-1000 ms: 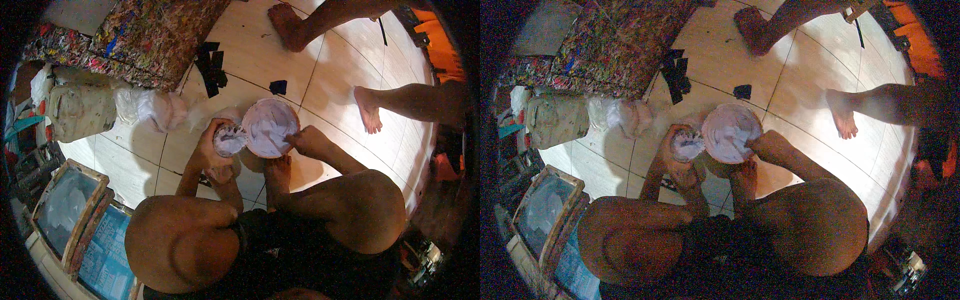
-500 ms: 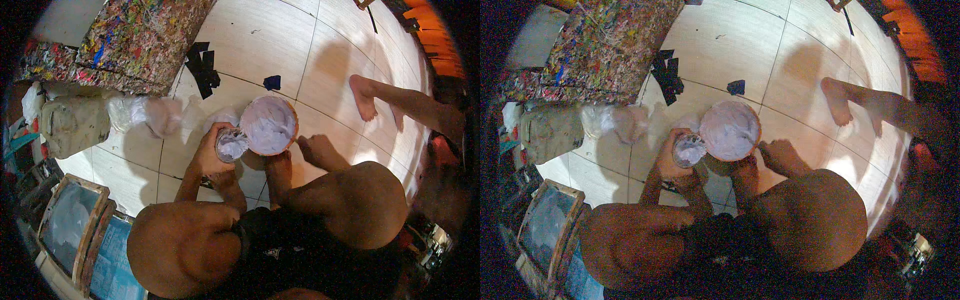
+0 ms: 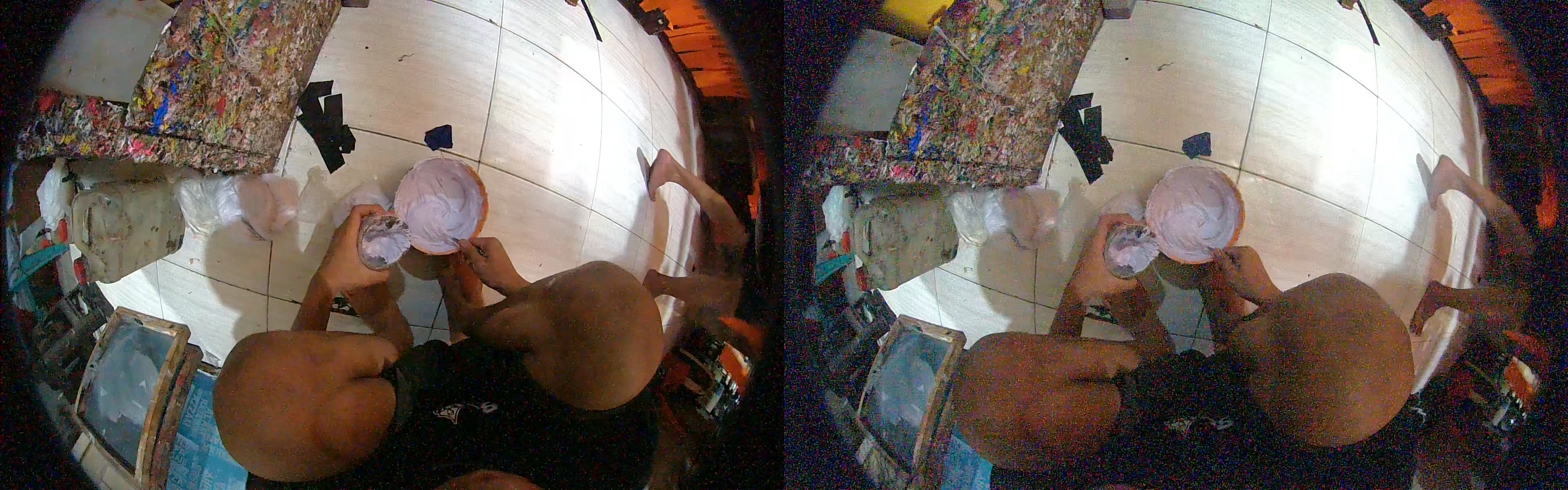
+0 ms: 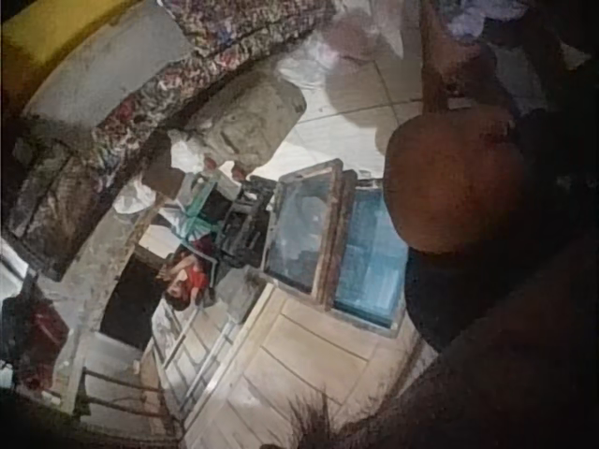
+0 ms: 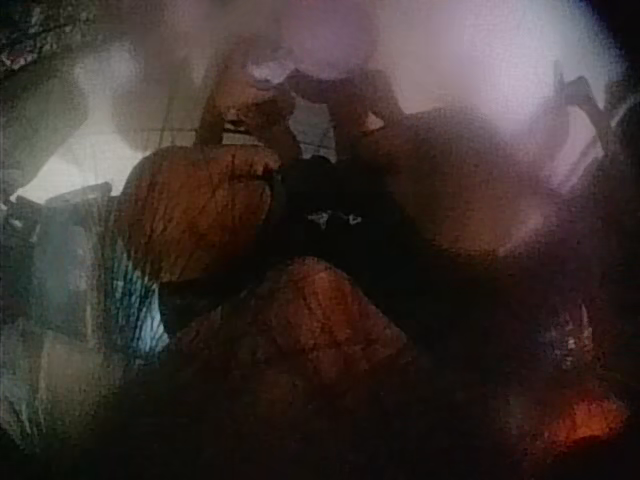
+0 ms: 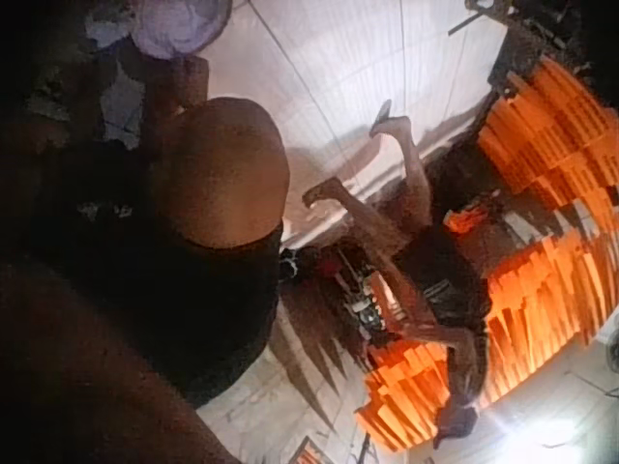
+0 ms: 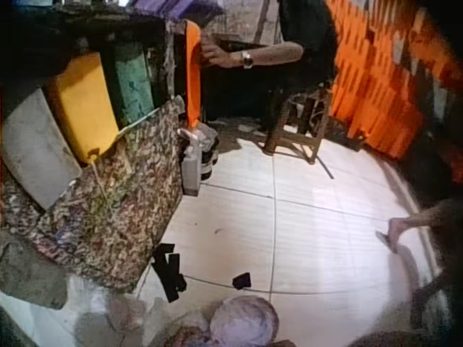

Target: The person sits on the floor and mixes a purple substance in a small bucket using a stick. They transfer the mixture between the bucket and a smaller container, then place the bucket on the floor and handle a plastic bag.

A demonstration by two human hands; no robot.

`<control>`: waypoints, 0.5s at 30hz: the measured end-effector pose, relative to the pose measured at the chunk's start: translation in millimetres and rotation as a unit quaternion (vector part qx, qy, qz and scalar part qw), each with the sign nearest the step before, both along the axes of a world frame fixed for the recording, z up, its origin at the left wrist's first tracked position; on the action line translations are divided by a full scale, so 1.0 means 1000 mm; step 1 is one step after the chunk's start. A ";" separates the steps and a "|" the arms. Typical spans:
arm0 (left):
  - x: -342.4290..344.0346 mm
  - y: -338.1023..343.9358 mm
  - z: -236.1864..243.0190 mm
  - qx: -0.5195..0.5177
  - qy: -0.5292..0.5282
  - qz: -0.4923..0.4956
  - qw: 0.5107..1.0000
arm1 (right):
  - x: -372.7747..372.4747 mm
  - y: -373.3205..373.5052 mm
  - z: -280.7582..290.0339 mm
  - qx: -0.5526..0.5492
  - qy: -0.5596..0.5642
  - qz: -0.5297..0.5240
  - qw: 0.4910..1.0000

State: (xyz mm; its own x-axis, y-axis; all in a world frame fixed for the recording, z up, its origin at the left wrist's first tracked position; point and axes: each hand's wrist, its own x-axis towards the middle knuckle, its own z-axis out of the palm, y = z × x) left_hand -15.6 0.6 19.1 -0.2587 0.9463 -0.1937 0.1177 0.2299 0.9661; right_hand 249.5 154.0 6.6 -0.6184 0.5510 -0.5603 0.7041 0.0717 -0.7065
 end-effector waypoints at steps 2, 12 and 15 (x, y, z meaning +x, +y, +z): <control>0.000 0.000 0.000 0.043 0.030 0.006 0.999 | 0.003 -0.004 -0.011 -0.033 0.010 -0.044 0.998; 0.003 -0.005 -0.007 0.018 0.010 0.021 1.000 | 0.000 -0.007 -0.011 -0.199 0.017 -0.112 0.973; 0.005 -0.001 -0.009 0.032 0.013 0.027 0.999 | 0.004 -0.005 -0.015 -0.246 0.036 -0.151 0.957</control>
